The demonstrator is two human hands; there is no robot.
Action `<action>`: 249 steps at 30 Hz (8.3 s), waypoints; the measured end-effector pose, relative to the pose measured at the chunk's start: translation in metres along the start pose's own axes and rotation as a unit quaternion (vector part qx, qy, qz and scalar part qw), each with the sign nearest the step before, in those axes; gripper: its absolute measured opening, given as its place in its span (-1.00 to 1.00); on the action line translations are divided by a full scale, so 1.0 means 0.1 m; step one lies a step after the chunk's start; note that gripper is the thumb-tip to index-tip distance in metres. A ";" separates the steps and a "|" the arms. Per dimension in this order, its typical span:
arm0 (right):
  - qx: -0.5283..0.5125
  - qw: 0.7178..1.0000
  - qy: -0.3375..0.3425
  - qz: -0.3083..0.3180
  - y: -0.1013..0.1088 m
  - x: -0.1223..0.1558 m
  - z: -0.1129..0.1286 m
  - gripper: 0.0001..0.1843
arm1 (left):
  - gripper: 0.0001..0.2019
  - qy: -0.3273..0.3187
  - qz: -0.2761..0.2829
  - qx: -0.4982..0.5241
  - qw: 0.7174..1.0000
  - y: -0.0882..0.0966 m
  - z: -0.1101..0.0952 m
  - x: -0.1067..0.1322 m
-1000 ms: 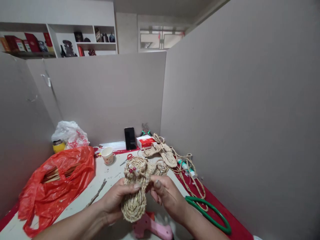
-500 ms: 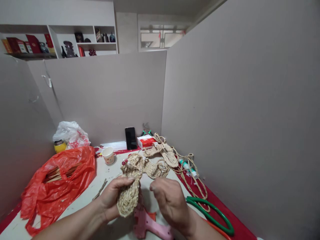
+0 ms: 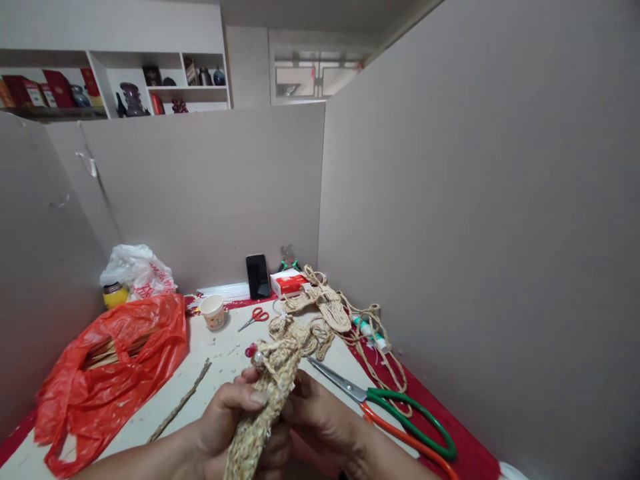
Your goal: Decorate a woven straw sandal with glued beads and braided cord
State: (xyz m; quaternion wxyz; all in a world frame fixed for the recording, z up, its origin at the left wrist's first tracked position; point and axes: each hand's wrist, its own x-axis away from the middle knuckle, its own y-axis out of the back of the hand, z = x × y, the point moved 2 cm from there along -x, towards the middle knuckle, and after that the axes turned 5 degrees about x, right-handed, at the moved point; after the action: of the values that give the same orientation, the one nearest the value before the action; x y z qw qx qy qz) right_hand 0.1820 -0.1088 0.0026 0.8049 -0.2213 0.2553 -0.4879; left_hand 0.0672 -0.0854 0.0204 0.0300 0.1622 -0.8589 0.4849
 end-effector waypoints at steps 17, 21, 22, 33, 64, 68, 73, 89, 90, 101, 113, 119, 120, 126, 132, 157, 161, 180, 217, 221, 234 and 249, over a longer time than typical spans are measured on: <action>0.001 0.972 0.142 -0.190 0.17 -0.08 0.34 -0.65 | -0.60 -0.329 -0.250 -0.394 0.821 0.02 -0.54 0.06; 0.008 0.971 0.129 -0.199 0.14 -0.07 0.29 -0.65 | -0.74 -0.346 -0.231 -0.437 0.798 -0.05 -0.49 0.10; 0.011 0.971 0.128 -0.202 0.14 -0.07 0.28 -0.65 | -0.76 -0.341 -0.228 -0.441 0.798 -0.04 -0.47 0.09; 0.031 0.966 0.135 -0.218 0.15 -0.07 0.22 -0.66 | -0.72 -0.346 -0.239 -0.540 0.729 0.00 -0.43 0.08; 0.239 0.944 0.090 -0.209 0.16 -0.02 0.18 -0.70 | -0.95 -0.389 -0.179 -0.708 0.561 -0.35 -0.79 0.39; 0.241 0.943 0.090 -0.209 0.17 -0.01 0.17 -0.73 | -0.92 -0.380 -0.170 -0.727 0.546 -0.36 -0.76 0.39; 0.237 0.943 0.085 -0.219 0.15 0.00 0.15 -0.75 | -0.90 -0.379 -0.160 -0.750 0.518 -0.37 -0.71 0.37; 0.214 0.941 0.098 -0.243 0.21 -0.01 0.18 -0.66 | -0.67 -0.485 -0.207 -0.652 0.545 -0.24 -0.81 0.45; 0.212 0.940 0.106 -0.247 0.22 -0.01 0.17 -0.67 | -0.70 -0.521 -0.226 -0.619 0.542 -0.22 -0.80 0.46; 0.189 0.941 0.156 -0.233 0.16 -0.02 0.24 -0.68 | -0.76 -0.308 -0.187 -0.384 0.851 0.12 -0.35 -0.08; 0.261 0.871 0.225 -0.350 0.41 0.01 0.52 -0.72 | -0.78 -0.247 -0.164 -0.237 0.925 0.20 -0.49 -0.05; 0.219 0.895 0.206 -0.329 0.34 -0.01 0.47 -0.75 | -0.78 -0.215 -0.120 -0.255 0.935 0.21 -0.42 -0.09; 0.216 0.897 0.205 -0.327 0.33 0.00 0.46 -0.76 | -0.78 -0.214 -0.119 -0.259 0.934 0.22 -0.41 -0.09; 0.236 0.878 0.236 -0.344 0.36 0.02 0.46 -0.83 | -0.79 -0.222 -0.139 -0.274 0.925 0.25 -0.39 -0.11; 0.252 0.876 0.229 -0.343 0.38 0.03 0.45 -0.68 | -0.77 -0.244 -0.164 -0.279 0.914 0.25 -0.41 -0.10; 0.321 0.912 0.113 -0.229 0.25 0.03 0.31 -0.38 | -0.75 -0.300 -0.198 -0.301 0.883 0.23 -0.39 -0.06; 0.343 0.890 0.115 -0.278 0.26 0.03 0.28 -0.50 | -0.75 -0.290 -0.203 -0.313 0.881 0.18 -0.34 -0.07; 0.414 0.843 0.079 -0.334 0.40 0.01 0.43 -0.32 | -0.70 -0.314 -0.216 -0.338 0.861 0.13 -0.34 -0.06; 0.211 0.951 0.078 -0.214 0.20 0.02 0.43 -0.81 | -0.66 -0.434 -0.304 -0.599 0.600 -0.20 -0.66 0.36; 0.261 0.952 0.030 -0.159 0.16 0.01 0.44 -0.76 | -0.54 -0.208 -0.196 -0.435 0.854 0.01 -0.74 0.17; 0.396 0.897 -0.058 -0.190 0.38 0.00 0.42 -0.62 | -0.55 -0.167 -0.321 -0.406 0.839 0.88 -0.84 0.14; 0.361 0.916 -0.164 -0.069 -0.13 0.12 -0.04 -0.41 | -0.72 -0.383 -0.222 -0.705 0.554 0.31 -0.40 0.66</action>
State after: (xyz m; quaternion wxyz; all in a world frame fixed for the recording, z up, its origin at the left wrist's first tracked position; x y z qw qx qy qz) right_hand 0.1752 -0.1252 0.0052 0.8247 -0.0099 -0.0895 -0.5583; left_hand -0.0093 -0.0531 0.0300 -0.0902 0.4449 -0.7935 -0.4054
